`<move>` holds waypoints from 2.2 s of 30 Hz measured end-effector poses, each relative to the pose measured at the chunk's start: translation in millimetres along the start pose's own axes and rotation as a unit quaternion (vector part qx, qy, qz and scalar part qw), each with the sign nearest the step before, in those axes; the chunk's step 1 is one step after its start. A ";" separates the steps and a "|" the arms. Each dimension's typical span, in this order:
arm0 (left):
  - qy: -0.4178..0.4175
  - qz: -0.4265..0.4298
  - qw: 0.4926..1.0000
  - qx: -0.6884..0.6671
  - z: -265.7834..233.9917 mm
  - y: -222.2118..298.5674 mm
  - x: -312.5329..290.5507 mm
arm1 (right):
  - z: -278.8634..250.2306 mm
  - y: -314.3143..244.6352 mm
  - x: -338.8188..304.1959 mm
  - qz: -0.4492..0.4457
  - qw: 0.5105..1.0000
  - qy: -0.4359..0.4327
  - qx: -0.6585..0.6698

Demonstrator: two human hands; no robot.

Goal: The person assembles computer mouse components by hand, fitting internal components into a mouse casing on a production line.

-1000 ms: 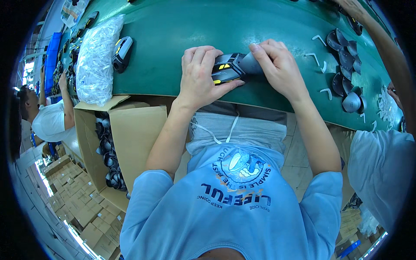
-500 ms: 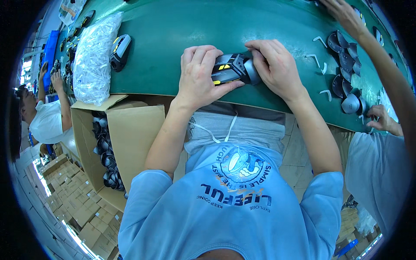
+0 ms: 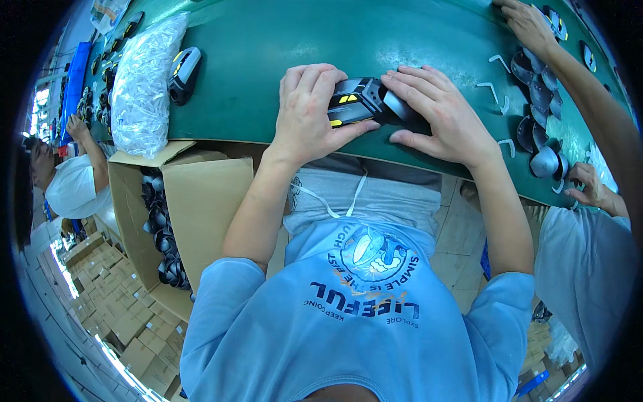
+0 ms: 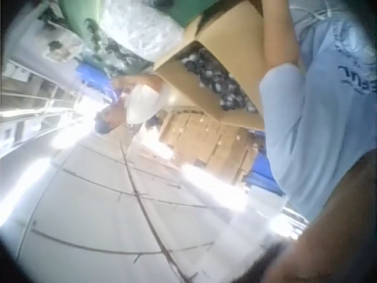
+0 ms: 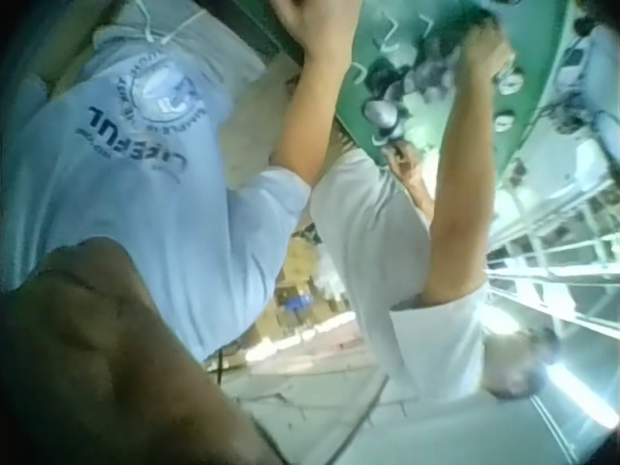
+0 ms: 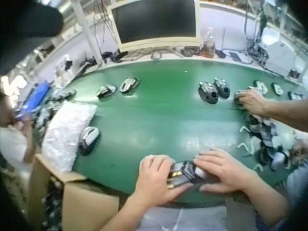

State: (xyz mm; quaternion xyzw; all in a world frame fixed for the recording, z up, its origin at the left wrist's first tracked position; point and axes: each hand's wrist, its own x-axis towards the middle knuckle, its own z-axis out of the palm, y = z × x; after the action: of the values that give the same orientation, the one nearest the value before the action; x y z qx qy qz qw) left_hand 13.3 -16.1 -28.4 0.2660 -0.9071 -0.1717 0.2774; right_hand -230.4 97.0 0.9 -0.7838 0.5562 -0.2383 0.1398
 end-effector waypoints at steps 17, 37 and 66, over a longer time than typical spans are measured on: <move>-0.025 0.008 1.000 -0.002 -2.5 2.8 0.5 | 10.3 13.5 10.5 -0.018 0.998 0.026 0.052; 0.067 0.094 0.990 -0.078 -25.2 11.7 4.5 | 18.1 -31.6 -3.5 0.181 0.800 0.119 0.559; 0.100 0.115 0.982 -0.116 27.7 73.2 -18.7 | 56.3 -18.0 22.1 0.182 0.790 0.446 0.381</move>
State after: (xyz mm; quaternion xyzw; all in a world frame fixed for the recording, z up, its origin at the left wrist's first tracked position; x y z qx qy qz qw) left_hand -18.3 57.7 -24.3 0.1420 -0.8731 -0.2155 0.4136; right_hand -180.2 79.8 -33.3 -0.3584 0.5530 -0.7239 0.2043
